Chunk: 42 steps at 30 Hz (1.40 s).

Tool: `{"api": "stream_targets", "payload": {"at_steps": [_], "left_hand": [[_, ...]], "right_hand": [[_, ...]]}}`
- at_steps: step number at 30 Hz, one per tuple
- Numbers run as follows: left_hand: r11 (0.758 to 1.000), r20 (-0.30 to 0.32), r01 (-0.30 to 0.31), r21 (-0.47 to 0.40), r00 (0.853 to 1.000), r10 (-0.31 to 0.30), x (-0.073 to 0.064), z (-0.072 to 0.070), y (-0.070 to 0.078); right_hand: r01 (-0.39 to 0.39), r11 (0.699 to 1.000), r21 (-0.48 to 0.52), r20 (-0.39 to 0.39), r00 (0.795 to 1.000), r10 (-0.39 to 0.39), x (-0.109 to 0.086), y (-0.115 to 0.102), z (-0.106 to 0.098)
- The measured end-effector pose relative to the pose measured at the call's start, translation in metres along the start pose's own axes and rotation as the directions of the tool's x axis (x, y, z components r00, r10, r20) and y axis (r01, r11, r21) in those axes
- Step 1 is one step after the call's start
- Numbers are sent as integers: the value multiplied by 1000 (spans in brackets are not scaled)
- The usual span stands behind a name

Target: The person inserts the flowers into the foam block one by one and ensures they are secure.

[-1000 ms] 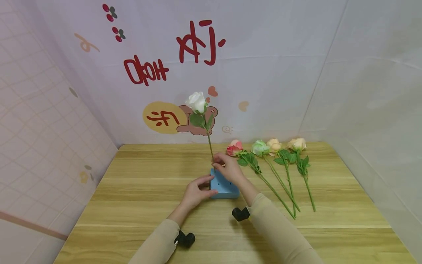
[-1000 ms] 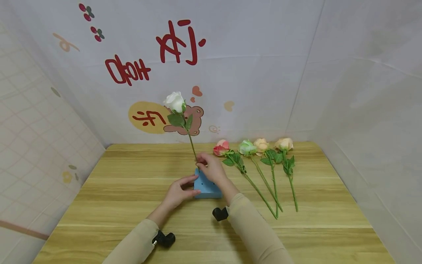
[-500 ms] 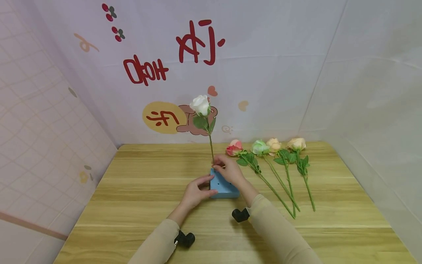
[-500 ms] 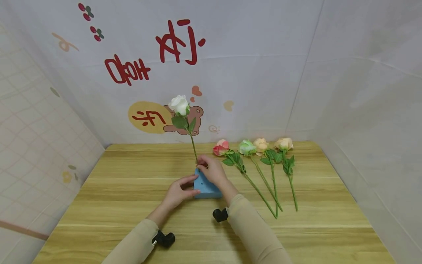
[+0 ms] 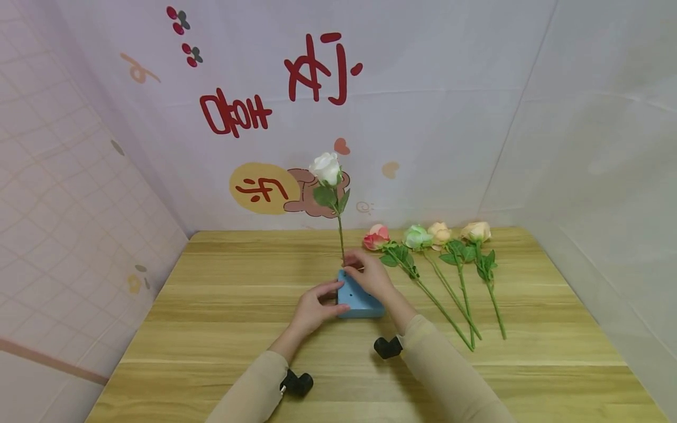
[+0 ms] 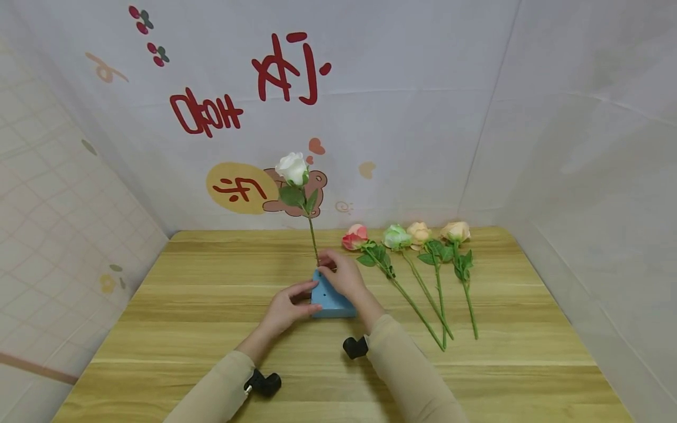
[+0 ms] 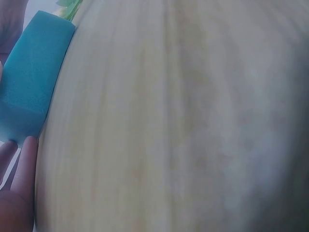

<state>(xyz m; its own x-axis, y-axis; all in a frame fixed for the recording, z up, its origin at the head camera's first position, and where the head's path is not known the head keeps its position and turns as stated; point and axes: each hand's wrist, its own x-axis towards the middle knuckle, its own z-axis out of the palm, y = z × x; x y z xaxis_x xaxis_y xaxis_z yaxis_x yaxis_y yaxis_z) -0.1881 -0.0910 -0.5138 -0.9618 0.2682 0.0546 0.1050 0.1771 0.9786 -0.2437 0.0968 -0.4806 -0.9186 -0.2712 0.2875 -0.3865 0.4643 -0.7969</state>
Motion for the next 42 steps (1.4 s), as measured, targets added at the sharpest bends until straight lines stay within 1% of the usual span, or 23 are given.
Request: {"api": "stream_targets", "payload": {"at_steps": [4, 8, 12, 15, 19, 25, 29, 36, 39, 42], "left_hand": [[1000, 4, -6, 11, 1000, 6, 0, 0, 0], [1000, 0, 8, 27, 1000, -8, 0, 0, 1], [999, -4, 17, 32, 1000, -17, -1, 0, 1], [999, -5, 15, 35, 1000, -15, -1, 0, 0], [998, -10, 17, 56, 1000, -16, -1, 1, 1], [997, -7, 21, 78, 1000, -21, -2, 0, 2], [997, 2, 22, 72, 1000, -22, -4, -1, 2], [999, 11, 16, 47, 1000, -16, -4, 0, 2], [999, 10, 13, 46, 1000, -13, -4, 0, 1], [999, 8, 13, 48, 1000, -14, -3, 0, 0]], "right_hand": [[2, 1000, 16, -17, 1000, -2, -5, 4, -2], [5, 999, 53, -17, 1000, -4, -12, 6, -7], [-39, 995, 95, 4, 999, 39, -21, 7, -15], [-58, 991, 121, 17, 998, 56, -30, 8, -22], [-32, 986, 166, 24, 999, 28, -41, 13, -32], [-24, 970, 241, 7, 1000, 23, -58, 23, -49], [-8, 971, 240, -12, 1000, 11, -70, 30, -60], [-57, 972, 229, -20, 998, 63, -88, 44, -79], [-73, 974, 215, -17, 997, 78, -97, 46, -89], [-84, 976, 203, -36, 995, 94, -107, 48, -100]]}}
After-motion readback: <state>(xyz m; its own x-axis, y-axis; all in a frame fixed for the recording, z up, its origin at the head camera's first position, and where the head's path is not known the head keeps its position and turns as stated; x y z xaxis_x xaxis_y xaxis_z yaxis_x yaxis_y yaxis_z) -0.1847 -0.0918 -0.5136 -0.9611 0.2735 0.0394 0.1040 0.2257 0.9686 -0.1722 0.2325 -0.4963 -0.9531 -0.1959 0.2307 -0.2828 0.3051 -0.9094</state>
